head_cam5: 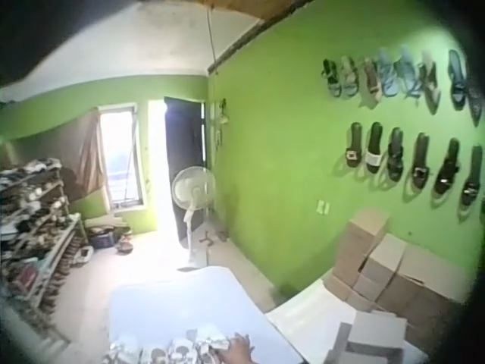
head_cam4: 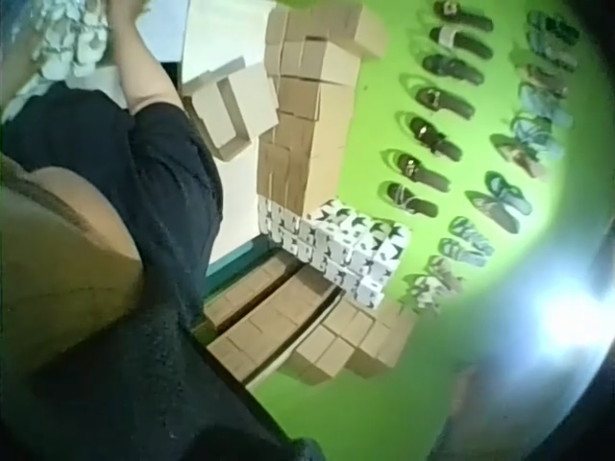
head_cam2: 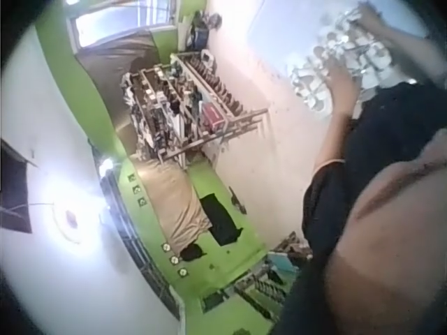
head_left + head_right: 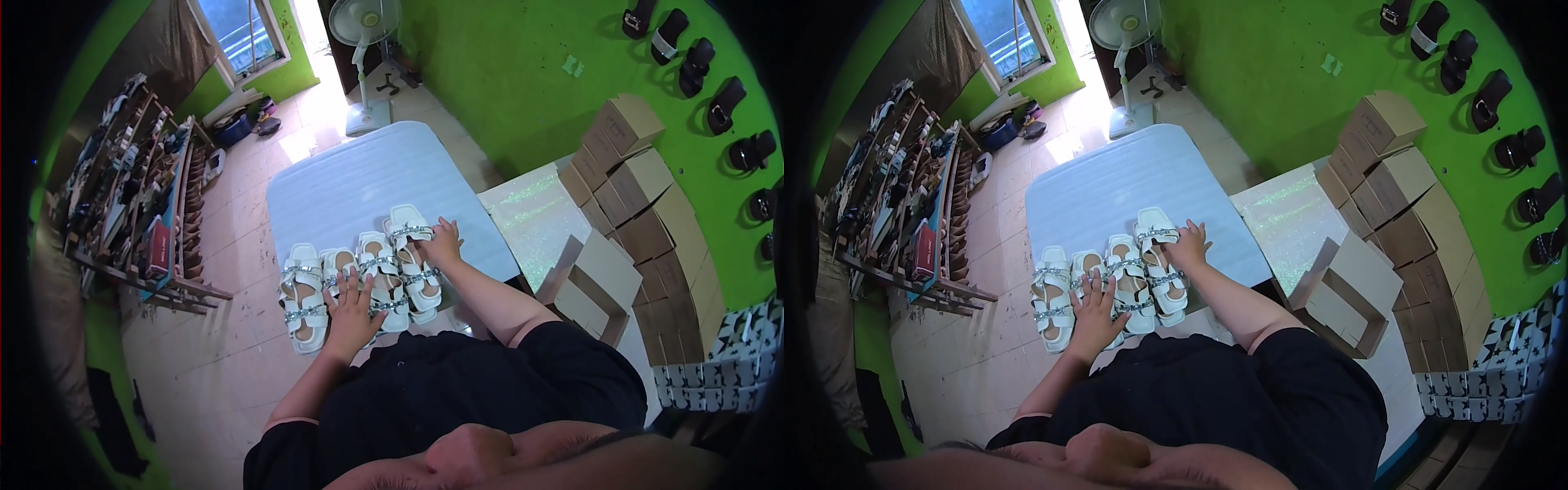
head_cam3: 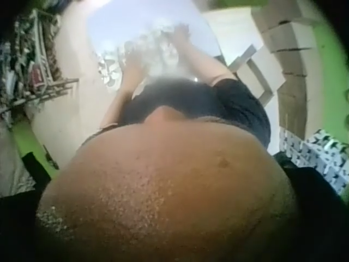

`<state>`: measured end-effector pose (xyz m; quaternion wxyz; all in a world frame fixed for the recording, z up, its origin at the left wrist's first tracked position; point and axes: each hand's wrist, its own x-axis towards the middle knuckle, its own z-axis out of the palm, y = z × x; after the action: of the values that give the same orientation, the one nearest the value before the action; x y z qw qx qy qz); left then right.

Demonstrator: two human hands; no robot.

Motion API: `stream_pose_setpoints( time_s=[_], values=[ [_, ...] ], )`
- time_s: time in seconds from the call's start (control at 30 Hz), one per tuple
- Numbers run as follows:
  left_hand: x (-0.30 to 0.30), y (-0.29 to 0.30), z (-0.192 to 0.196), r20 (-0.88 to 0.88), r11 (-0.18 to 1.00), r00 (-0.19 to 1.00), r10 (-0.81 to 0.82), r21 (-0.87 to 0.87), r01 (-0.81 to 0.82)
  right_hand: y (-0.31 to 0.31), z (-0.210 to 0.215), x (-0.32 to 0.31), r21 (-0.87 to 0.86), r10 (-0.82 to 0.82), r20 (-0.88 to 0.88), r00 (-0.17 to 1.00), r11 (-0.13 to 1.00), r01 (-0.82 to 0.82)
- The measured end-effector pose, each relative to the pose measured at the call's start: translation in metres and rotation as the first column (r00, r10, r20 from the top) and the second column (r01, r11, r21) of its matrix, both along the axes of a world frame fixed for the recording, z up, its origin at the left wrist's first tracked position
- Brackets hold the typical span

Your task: Packing white sandals into cardboard shoe boxes and stacking them on a storage shelf.

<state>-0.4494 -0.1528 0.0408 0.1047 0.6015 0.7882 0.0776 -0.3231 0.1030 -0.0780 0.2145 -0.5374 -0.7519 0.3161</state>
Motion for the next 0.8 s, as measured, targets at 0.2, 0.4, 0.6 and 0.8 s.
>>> stream_pose_setpoints(
  time_s=[0.2, 0.4, 0.6, 0.8],
  values=[
    [0.010, 0.015, 0.002, -0.021, 0.997, 0.999, -0.031, 0.066, 0.032, 0.000, 0.034, 0.027, 0.073, 0.014, -0.053, 0.998, 0.997, -0.010],
    [0.037, 0.041, 0.012, -0.070, 0.986, 0.992, -0.100, 0.124, 0.109, 0.005, 0.071, 0.081, 0.092, 0.069, -0.099, 0.993, 0.994, -0.060],
    [0.082, 0.067, 0.027, -0.053, 0.973, 0.981, -0.187, 0.127, 0.193, 0.040, 0.084, 0.172, 0.027, 0.097, -0.088, 0.991, 0.995, -0.095],
    [0.144, 0.095, 0.034, -0.033, 0.956, 0.962, -0.272, 0.102, 0.274, 0.080, 0.114, 0.315, 0.028, 0.239, 0.118, 0.964, 0.969, -0.244]
  ],
)
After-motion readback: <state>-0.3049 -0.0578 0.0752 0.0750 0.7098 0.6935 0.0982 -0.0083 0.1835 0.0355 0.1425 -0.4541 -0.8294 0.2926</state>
